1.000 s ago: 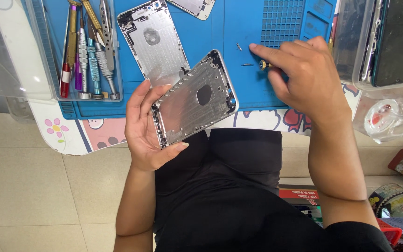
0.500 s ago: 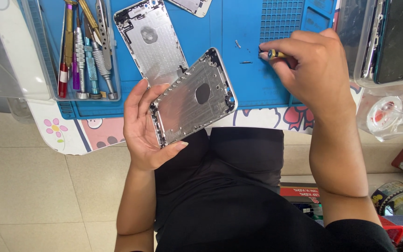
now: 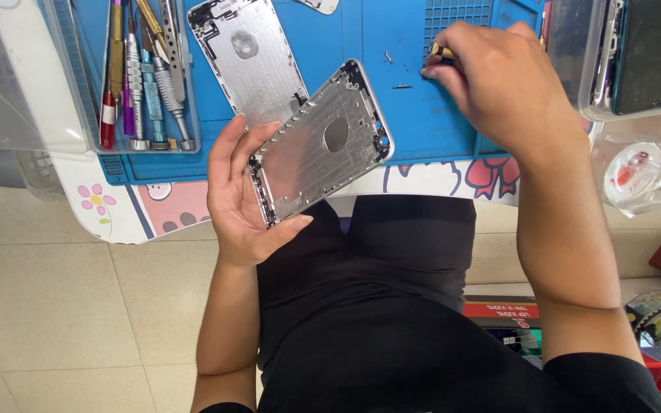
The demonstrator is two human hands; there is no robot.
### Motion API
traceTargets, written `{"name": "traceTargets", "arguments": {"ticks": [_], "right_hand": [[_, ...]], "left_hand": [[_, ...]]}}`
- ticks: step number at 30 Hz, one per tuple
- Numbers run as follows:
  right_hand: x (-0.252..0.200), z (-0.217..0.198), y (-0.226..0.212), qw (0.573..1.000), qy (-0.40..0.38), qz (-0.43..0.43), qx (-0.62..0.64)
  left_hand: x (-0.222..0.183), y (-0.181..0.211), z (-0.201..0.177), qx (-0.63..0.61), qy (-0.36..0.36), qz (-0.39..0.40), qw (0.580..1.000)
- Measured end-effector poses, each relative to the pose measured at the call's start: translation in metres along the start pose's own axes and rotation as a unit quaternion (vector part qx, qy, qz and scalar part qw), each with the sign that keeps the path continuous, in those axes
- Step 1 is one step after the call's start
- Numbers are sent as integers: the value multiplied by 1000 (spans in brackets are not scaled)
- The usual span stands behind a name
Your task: The person sits at a repair bench holding a disassembled phone back housing and uses a precision screwdriver to remove small screws from the housing and its frame, placing the screws on the blue work mat, and turns the housing over to work on other edges.
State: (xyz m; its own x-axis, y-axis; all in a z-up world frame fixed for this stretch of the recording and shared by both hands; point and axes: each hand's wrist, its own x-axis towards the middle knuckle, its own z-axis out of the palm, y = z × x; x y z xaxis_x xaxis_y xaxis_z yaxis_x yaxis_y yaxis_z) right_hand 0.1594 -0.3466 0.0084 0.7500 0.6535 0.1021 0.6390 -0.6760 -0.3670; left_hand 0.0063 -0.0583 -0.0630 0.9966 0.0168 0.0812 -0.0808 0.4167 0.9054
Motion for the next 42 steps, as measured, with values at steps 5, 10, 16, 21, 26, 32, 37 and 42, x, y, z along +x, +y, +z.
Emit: {"name": "traceTargets", "arguments": {"ticks": [5, 10, 16, 21, 26, 32, 37, 42], "right_hand": [[-10, 10, 7, 1000, 7, 9, -6], [-14, 14, 21, 999, -10, 11, 43], [-16, 17, 29, 1000, -12, -12, 5], [-21, 23, 32, 999, -10, -31, -9], [-22, 22, 33, 999, -15, -23, -17], [-42, 21, 18, 1000, 0, 15, 23], [-35, 9, -12, 987, 25, 105, 116], [-31, 11, -11, 987, 38, 138, 76]], "left_hand": [[-1, 3, 0, 2, -2, -5, 1000], [-1, 3, 0, -10, -4, -5, 1000], [-3, -1, -2, 7, -16, 20, 1000], [-4, 2, -1, 15, -20, 21, 999], [-4, 1, -3, 48, -26, 37, 998], [-4, -2, -4, 48, -37, 36, 997], [-4, 0, -5, 72, -45, 36, 996], [-3, 2, -7, 73, -51, 35, 995]]}}
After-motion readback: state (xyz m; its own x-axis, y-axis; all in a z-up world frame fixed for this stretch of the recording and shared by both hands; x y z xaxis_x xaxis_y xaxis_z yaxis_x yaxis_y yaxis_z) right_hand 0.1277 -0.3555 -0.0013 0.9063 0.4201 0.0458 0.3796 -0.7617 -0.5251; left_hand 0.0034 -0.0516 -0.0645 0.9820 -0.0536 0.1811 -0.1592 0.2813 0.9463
